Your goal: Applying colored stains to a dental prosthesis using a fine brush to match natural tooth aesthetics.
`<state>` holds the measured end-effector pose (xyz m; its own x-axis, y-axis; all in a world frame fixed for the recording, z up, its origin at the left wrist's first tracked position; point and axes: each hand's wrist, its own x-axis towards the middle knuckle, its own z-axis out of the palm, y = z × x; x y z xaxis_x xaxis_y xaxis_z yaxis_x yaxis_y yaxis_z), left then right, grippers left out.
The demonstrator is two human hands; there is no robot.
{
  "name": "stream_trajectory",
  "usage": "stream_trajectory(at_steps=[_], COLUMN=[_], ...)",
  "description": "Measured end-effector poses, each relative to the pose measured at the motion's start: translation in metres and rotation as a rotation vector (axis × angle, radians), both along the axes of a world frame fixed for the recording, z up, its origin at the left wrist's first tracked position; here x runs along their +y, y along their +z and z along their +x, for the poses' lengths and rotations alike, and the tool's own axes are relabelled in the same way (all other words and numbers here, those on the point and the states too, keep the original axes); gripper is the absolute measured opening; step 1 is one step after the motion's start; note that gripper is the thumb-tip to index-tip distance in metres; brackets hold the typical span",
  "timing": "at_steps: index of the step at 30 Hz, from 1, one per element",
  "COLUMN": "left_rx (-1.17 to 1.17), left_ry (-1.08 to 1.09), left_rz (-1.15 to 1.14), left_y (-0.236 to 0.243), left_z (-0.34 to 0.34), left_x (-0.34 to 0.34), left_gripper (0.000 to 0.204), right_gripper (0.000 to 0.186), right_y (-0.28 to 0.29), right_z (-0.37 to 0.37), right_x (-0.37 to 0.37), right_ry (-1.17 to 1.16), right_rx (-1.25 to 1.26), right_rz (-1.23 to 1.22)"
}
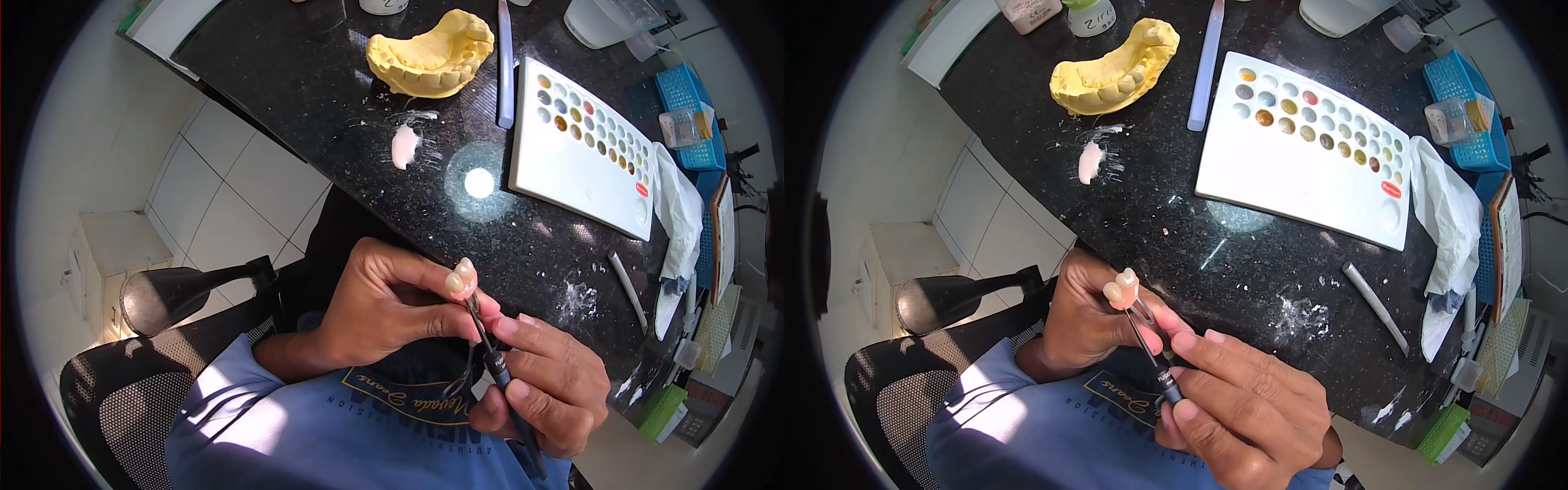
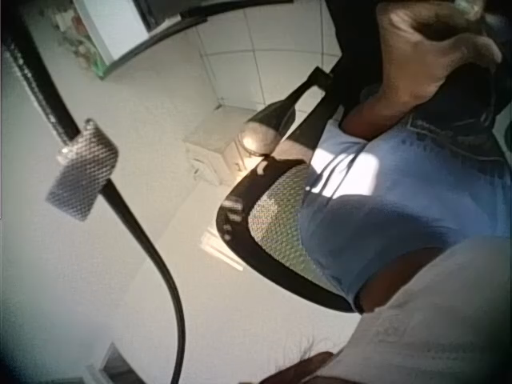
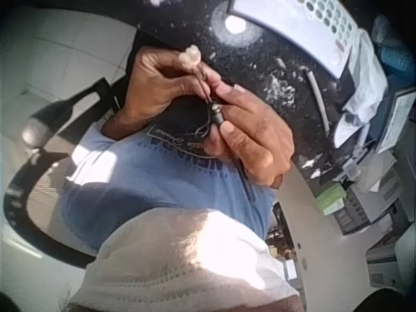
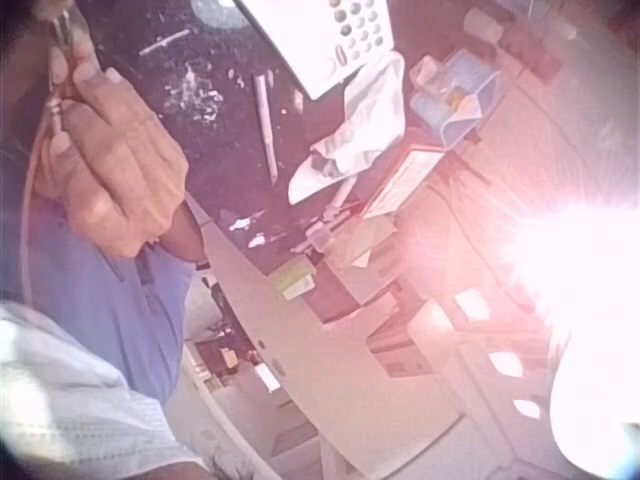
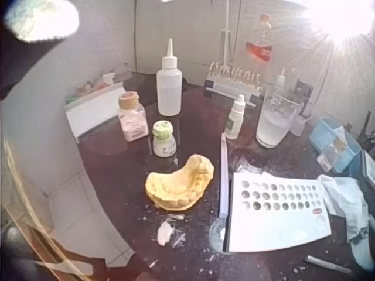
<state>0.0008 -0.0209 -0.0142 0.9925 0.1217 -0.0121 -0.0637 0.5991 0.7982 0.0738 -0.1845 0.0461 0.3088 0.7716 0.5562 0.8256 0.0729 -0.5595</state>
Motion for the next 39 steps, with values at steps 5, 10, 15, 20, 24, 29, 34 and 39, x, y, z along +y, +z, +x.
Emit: stream_trajectory(at_steps=[5, 10, 15, 20, 24, 29, 34, 39], left_rx=[-0.029, -0.003, -0.005, -0.017, -0.011, -0.068, -0.08, -0.05], left_ry=[0.006, 0.0, -0.008, 0.008, 0.001, 0.004, -0.018, -0.005], left_rz=[0.004, 0.018, 0.023, -0.019, -0.03, -0.095, -0.074, -0.08], left_y=[-0.0003, 0.0, 0.001, -0.0019, -0.0002, -0.0027, -0.0026, -0.0014], left_z=[0.0015, -0.0001, 0.0008, 0.0001, 0.0003, 0.0007, 0.001, 0.0002], left_x=[-0.0015, -0.0003, 0.0001, -0.0008, 0.0, -0.0013, -0.0004, -0.0005], left_gripper=[0.018, 0.019, 0.018, 0.017, 0.017, 0.017, 0.017, 0.016], right_gripper=[0.028, 0.027, 0.027, 0.027, 0.027, 0.028, 0.029, 0.029], right_y=[-0.0013, -0.0052, -0.0029, -0.0058, -0.003, -0.0032, -0.0004, 0.0], right_z=[0.0008, 0.0011, 0.0012, 0.0003, 0.0013, 0.0002, 0.0, -0.0002], right_x=[-0.0001, 0.0021, 0.0017, 0.003, 0.0027, 0.0041, 0.0032, 0.0035], right_ry=[0.0, 0.0, 0.0, -0.014, 0.0, -0.008, -0.003, -0.005], right_rx=[-0.037, -0.046, -0.047, -0.055, -0.058, -0.063, -0.049, -0.046], right_rz=[0.049, 0.068, 0.069, 0.078, 0.063, 0.051, 0.013, 0.0])
